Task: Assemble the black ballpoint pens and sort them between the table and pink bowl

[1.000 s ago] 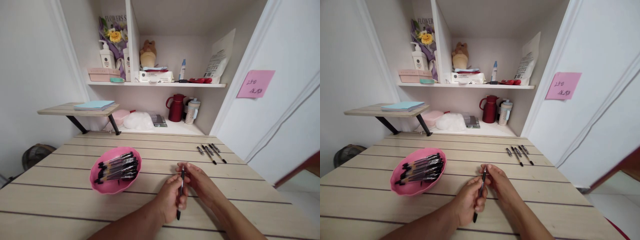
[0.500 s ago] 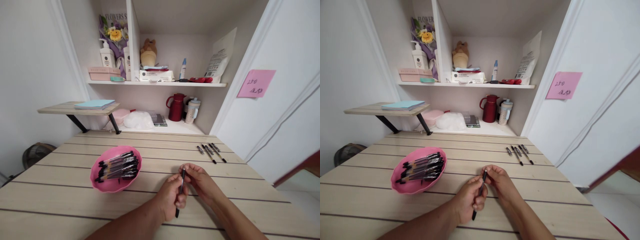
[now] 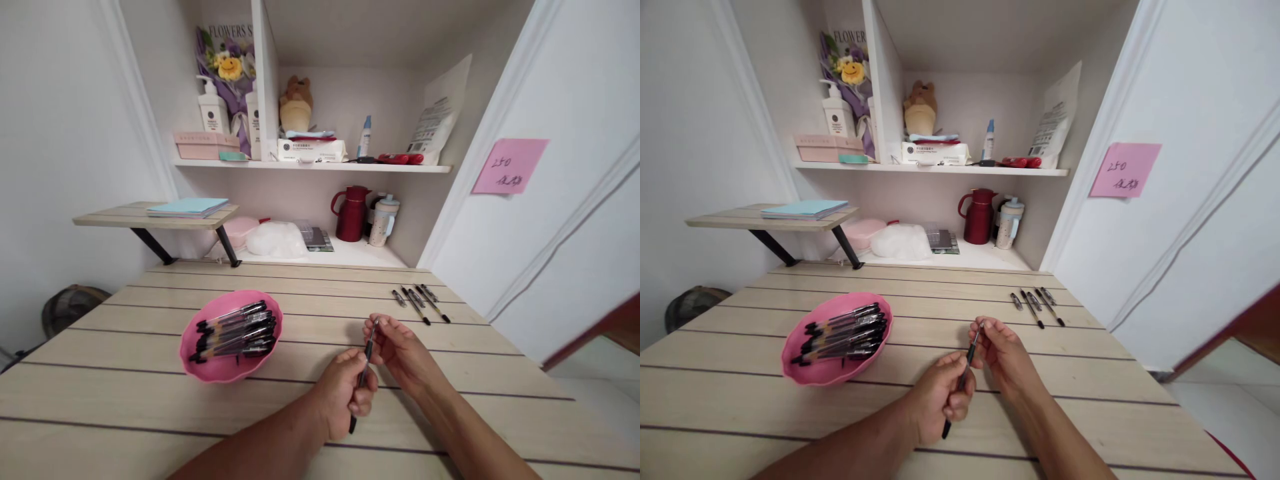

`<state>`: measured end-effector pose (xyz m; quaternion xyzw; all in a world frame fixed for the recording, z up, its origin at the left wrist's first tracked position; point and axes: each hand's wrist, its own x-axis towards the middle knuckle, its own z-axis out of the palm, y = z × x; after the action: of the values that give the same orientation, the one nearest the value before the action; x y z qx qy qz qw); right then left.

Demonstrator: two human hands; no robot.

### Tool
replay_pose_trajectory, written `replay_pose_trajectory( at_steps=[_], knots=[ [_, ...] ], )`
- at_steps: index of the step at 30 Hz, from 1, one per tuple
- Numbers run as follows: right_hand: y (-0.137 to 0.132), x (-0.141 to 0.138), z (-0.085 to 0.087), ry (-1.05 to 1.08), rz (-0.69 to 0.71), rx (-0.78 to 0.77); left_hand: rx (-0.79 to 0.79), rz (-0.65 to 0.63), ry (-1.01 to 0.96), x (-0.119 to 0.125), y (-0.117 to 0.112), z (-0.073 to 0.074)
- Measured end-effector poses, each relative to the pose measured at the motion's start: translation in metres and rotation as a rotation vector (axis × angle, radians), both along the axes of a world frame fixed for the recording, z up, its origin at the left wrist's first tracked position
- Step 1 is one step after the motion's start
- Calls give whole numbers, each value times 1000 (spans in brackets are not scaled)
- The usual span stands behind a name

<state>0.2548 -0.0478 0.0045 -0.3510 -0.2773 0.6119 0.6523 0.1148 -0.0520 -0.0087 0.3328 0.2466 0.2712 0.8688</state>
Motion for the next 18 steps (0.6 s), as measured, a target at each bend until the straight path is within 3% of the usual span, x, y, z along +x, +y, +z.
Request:
replay_pose_trajectory(
  at_steps=[5, 9, 13, 15, 18],
  knots=[
    [9, 15, -9, 9, -119, -20, -43, 18, -3, 0, 0, 1],
    [15, 27, -17, -171, -248, -82, -173, 68, -28, -3, 3, 2],
    [22, 55, -29, -556, -363, -147, -318, 121, -91, -5, 7, 4],
    [26, 76, -32, -856, -451, -201, -335, 133, -95, -5, 8, 4],
    [30, 105, -31, -1088, -523, -269, -316, 135, -87, -4, 8, 3]
  ],
)
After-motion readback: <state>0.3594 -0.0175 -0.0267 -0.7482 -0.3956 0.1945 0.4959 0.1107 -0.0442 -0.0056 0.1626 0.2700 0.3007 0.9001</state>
